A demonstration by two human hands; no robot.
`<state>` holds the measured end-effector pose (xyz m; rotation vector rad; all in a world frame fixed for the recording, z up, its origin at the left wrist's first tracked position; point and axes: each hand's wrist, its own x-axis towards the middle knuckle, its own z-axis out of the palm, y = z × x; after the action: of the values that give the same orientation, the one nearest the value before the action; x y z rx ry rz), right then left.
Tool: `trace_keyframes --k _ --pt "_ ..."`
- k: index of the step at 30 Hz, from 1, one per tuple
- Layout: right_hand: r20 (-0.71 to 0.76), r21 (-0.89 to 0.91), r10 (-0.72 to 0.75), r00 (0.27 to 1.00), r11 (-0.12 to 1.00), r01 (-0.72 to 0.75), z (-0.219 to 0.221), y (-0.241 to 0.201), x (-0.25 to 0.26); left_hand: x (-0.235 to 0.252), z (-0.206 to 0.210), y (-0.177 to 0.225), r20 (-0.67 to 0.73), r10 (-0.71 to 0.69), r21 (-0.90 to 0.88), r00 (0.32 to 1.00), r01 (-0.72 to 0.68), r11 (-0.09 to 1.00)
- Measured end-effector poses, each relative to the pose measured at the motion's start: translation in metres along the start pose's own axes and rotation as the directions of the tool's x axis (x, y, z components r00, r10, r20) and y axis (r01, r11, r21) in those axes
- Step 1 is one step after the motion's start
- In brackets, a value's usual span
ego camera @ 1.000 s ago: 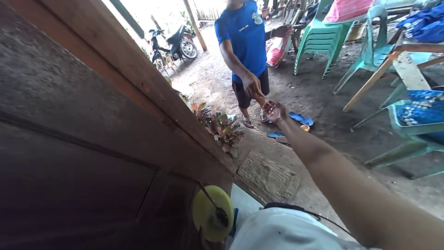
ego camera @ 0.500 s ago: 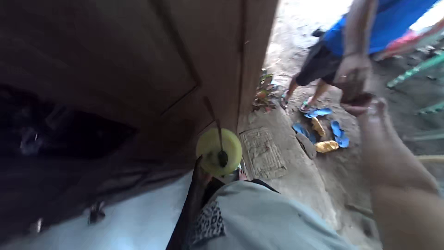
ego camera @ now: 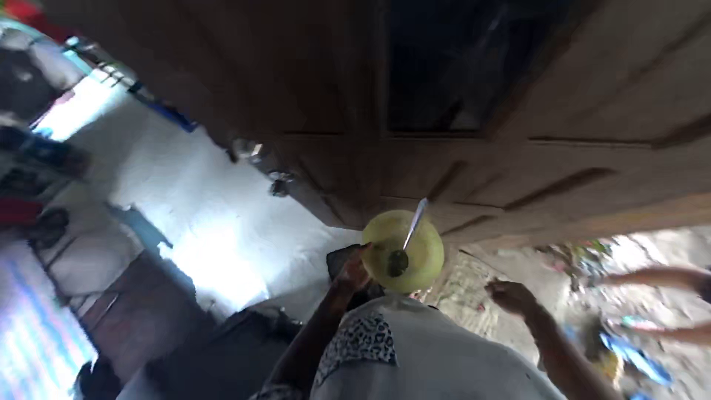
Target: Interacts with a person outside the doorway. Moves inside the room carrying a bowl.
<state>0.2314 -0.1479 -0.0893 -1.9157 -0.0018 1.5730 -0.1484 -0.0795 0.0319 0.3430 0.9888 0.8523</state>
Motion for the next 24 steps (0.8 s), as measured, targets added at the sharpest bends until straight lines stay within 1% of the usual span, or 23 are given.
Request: trace_keyframes --k 2,3,5,7,8,9,13,15,16,18,20,22,24 --pt "0.197 -0.141 -0.028 0.98 0.988 0.057 0.088 -0.003 -0.005 -0.02 -0.042 0.014 -0.046 0.065 -0.056 0.997 -0.067 0.996" --pt "0.303 -0.218 -0.031 0.953 0.971 0.101 0.129 -0.004 -0.01 -0.031 -0.062 0.021 -0.104 0.09 -0.099 0.99 -0.1 0.99" --pt "0.484 -0.359 -0.028 0.875 0.905 0.228 0.207 -0.008 -0.022 -0.054 -0.102 0.033 -0.214 0.153 -0.167 0.965 -0.19 0.967" --pt "0.627 -0.39 -0.031 0.778 0.852 0.349 0.28 -0.012 -0.04 -0.079 -0.141 0.047 -0.323 0.223 -0.173 0.92 -0.289 0.942" --pt "0.688 -0.371 -0.024 0.726 0.848 0.379 0.312 -0.013 -0.05 -0.092 -0.159 0.053 -0.387 0.243 -0.166 0.89 -0.326 0.931" --pt "0.731 -0.351 -0.002 0.682 0.857 0.378 0.341 -0.014 -0.061 -0.104 -0.176 0.058 -0.447 0.262 -0.154 0.855 -0.363 0.919" --pt "0.843 -0.341 0.08 0.532 0.844 0.414 0.442 -0.015 -0.104 -0.152 -0.241 0.07 -0.62 0.37 -0.118 0.692 -0.549 0.828" --pt "0.883 -0.308 0.111 0.456 0.87 0.385 0.482 -0.013 -0.116 -0.173 -0.264 0.07 -0.684 0.423 -0.082 0.594 -0.639 0.764" --pt "0.888 -0.298 0.122 0.443 0.886 0.354 0.499 -0.012 -0.122 -0.181 -0.272 0.07 -0.719 0.437 -0.07 0.54 -0.682 0.728" --pt "0.878 -0.286 0.134 0.459 0.916 0.28 0.531 -0.011 -0.141 -0.191 -0.288 0.07 -0.785 0.43 -0.059 0.445 -0.746 0.664" --pt "0.879 -0.276 0.147 0.453 0.933 0.233 0.562 -0.012 -0.154 -0.196 -0.302 0.071 -0.831 0.403 -0.077 0.384 -0.796 0.601" --pt "0.894 -0.264 0.165 0.417 0.945 0.193 0.59 -0.013 -0.159 -0.197 -0.315 0.075 -0.863 0.377 -0.099 0.337 -0.844 0.527" --pt "0.908 -0.258 0.178 0.379 0.951 0.17 0.616 -0.015 -0.163 -0.195 -0.324 0.078 -0.89 0.347 -0.101 0.295 -0.871 0.481"
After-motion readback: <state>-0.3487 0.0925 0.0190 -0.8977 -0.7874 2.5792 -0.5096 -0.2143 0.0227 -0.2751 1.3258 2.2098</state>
